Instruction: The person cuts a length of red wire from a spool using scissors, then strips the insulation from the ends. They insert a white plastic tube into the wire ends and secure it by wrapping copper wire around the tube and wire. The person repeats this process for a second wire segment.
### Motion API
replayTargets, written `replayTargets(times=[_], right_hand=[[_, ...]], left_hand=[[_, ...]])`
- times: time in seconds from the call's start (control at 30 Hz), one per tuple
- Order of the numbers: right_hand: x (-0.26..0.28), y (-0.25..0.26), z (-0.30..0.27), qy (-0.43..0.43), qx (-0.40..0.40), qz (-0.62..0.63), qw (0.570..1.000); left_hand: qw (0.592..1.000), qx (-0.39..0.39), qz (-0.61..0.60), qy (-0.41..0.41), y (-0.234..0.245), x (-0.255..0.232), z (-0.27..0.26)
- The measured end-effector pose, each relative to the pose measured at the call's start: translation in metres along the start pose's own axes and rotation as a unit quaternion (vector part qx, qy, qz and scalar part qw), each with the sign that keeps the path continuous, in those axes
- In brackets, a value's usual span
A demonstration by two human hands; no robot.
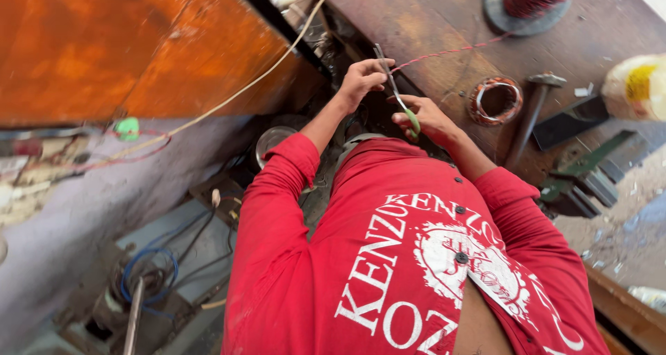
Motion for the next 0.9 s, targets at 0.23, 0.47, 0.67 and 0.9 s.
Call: replayTargets(times=[0.23, 0.47, 0.67, 0.9], right_hand=[[0.003, 0.013, -0.004, 0.021, -0.016, 0.008, 1.0], [0.003, 0.015, -0.017, 0.016, -0.034, -0.021, 0.999], [0.0, 0.056, -0.065, -0.004, -0.093, 0.048, 0.994], [0.014, 0.168, -0.088, -0.152, -0.298, -0.122, 0.934]], left_hand=[[0.965, 0.104, -0.237, -0.04, -0.028, 0.008, 0.013], [0.966, 0.052, -0.251, -0.017, -0.025, 0.004, 0.025], [0.956, -0.181, -0.224, 0.062, 0.01, 0.036, 0.059], [0.93, -0.337, -0.128, 0.077, 0.031, 0.071, 0.065]])
Point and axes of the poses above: each hand's wrist, its own z-axis towards the middle knuckle, its own y-axis out of the back of the hand, x = y × z, the point moved 1 cm from there along z, towards the middle knuckle, and after that the axes turned 14 degrees about y, right-handed, at the moved point
